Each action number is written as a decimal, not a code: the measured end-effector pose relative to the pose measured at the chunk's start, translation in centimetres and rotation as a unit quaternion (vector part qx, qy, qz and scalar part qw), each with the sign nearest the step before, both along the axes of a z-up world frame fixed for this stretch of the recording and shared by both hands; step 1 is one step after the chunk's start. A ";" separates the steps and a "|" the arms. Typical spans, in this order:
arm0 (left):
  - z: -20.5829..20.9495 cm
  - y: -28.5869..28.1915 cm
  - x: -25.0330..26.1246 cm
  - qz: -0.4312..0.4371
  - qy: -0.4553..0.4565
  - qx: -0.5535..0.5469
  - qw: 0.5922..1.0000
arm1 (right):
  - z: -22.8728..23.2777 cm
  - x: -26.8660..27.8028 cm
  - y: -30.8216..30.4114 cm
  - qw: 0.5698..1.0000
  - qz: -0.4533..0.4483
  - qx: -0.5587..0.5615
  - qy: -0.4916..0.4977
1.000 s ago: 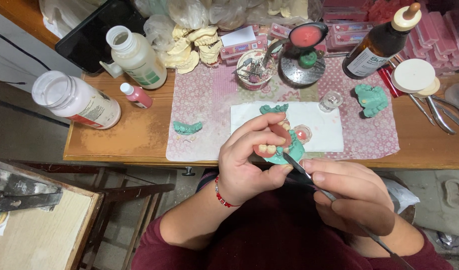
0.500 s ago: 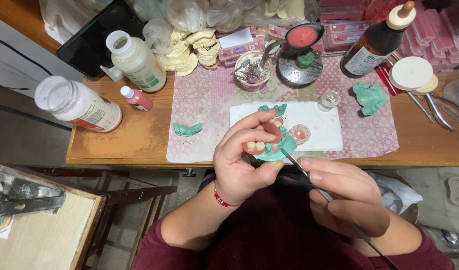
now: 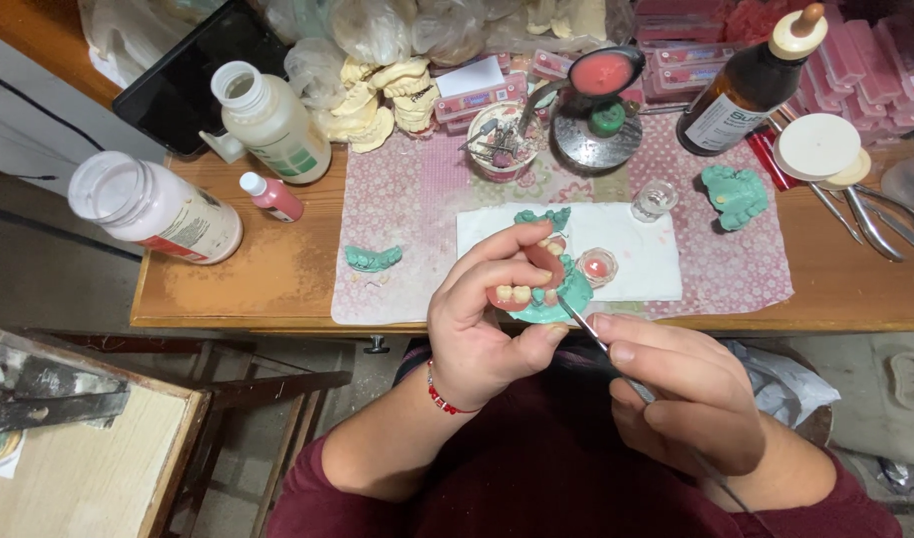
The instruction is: Applying pink material to a dental prosthetic to simulate gum tissue using a brush and a metal tool
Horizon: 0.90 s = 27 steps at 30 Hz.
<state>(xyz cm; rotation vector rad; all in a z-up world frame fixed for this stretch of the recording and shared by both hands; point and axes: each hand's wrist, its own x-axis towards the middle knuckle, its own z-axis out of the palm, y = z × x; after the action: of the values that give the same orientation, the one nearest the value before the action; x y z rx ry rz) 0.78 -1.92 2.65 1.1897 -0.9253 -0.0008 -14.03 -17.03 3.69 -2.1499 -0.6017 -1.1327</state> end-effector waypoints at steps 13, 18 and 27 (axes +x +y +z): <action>-1.4 -1.0 0.2 -0.076 0.090 -0.020 0.993 | -1.8 3.9 -8.4 0.917 -0.327 0.191 0.126; -2.1 -1.7 0.4 -0.092 0.142 -0.095 0.981 | -3.2 3.9 -9.7 0.926 -0.277 0.225 0.123; -0.9 -0.3 0.1 -0.164 0.134 -0.013 0.977 | -1.5 2.8 -7.3 0.891 -0.132 0.434 0.013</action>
<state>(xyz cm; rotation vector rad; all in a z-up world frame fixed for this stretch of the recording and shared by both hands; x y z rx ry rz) 0.83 -2.26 1.71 0.9735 -0.8687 -0.4047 -11.24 -24.35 2.19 -1.4636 0.2216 -1.1989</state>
